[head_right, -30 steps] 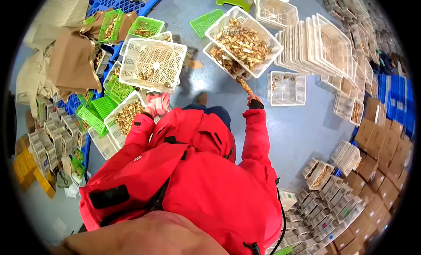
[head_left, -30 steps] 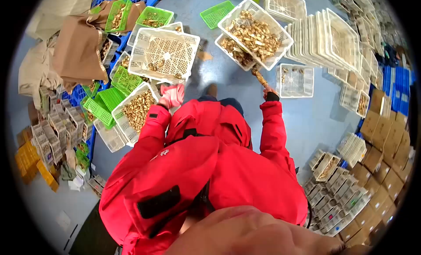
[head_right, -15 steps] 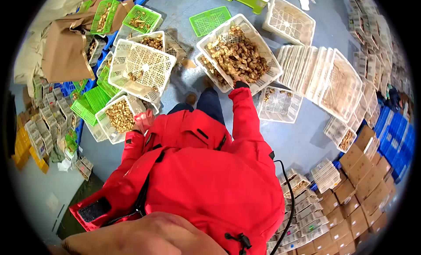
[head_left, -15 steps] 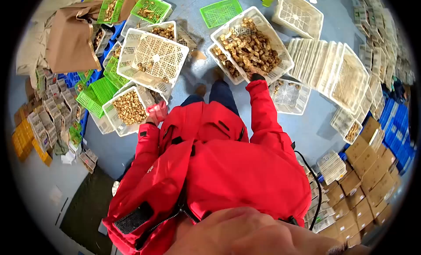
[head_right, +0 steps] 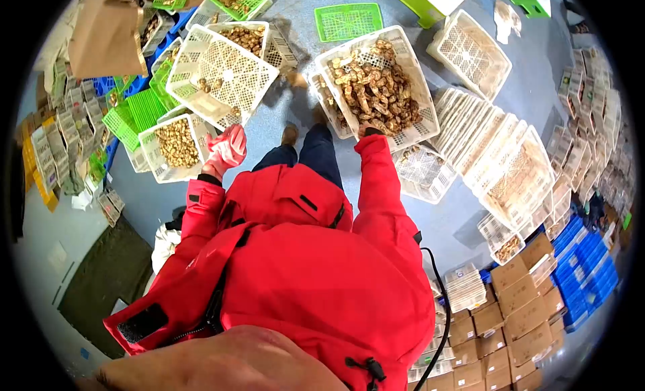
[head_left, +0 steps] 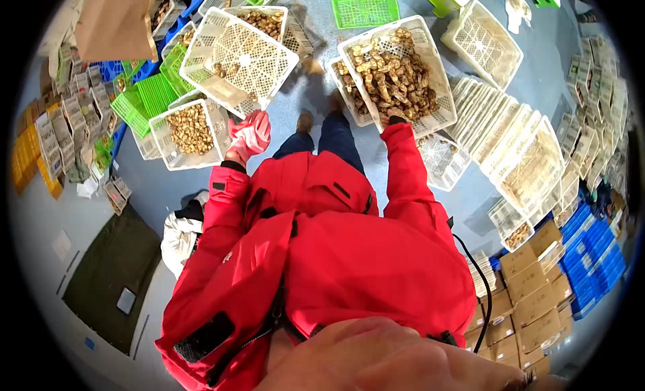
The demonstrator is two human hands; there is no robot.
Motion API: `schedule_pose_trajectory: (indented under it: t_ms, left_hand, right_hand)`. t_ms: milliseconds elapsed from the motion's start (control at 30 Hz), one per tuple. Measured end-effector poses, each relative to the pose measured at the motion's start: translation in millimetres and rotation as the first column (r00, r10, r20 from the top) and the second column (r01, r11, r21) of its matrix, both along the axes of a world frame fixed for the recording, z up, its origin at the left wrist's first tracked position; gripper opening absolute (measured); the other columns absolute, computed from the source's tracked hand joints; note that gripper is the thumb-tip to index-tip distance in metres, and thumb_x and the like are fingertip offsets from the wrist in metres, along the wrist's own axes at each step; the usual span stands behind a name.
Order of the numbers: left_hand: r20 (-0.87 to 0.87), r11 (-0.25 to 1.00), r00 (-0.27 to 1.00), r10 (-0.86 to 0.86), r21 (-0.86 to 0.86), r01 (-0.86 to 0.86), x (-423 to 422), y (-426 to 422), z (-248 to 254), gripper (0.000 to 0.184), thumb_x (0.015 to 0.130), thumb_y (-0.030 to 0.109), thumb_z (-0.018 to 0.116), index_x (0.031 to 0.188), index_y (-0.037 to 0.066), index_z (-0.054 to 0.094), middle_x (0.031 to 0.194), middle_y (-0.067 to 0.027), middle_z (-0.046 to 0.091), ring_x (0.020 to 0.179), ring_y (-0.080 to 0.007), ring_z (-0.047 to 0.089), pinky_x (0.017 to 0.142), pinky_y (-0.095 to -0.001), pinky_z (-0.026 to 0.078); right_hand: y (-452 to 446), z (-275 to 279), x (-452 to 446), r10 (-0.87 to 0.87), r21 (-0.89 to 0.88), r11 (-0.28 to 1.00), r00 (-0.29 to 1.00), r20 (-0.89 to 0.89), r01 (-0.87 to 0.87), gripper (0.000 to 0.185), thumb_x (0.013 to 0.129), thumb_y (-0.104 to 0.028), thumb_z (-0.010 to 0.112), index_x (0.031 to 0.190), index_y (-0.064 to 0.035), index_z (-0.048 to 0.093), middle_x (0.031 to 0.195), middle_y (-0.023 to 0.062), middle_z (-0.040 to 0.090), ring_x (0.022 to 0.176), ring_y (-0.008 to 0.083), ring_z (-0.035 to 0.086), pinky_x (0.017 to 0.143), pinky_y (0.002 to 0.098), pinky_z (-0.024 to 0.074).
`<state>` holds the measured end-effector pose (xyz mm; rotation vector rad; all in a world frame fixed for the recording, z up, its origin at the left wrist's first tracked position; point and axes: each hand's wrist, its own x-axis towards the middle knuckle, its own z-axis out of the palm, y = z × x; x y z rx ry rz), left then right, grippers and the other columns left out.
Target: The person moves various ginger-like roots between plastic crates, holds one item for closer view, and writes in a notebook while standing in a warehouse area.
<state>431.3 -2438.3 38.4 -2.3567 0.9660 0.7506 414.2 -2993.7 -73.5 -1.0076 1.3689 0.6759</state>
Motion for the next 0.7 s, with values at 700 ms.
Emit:
schedule_pose_trajectory:
  t_ms: [700]
  left_hand:
    - [-0.341, -0.868, 0.905, -0.254, 0.493, -0.058, -42.2, 4.4, 84.5, 0.036, 0.079, 0.04, 0.047, 0.095, 0.009, 0.041, 0.089, -0.0053, 0.049, 0.09, -0.027, 0.046, 0.083, -0.0446, 0.035]
  right_hand:
    - [455.2, 244.6, -1.5, 0.527, -0.076, 0.311, 0.105, 0.843, -0.947, 0.032, 0.08, -0.016, 0.063, 0.106, -0.0019, 0.054, 0.079, 0.0017, 0.058, 0.065, 0.0063, 0.05, 0.056, 0.0211, 0.0422]
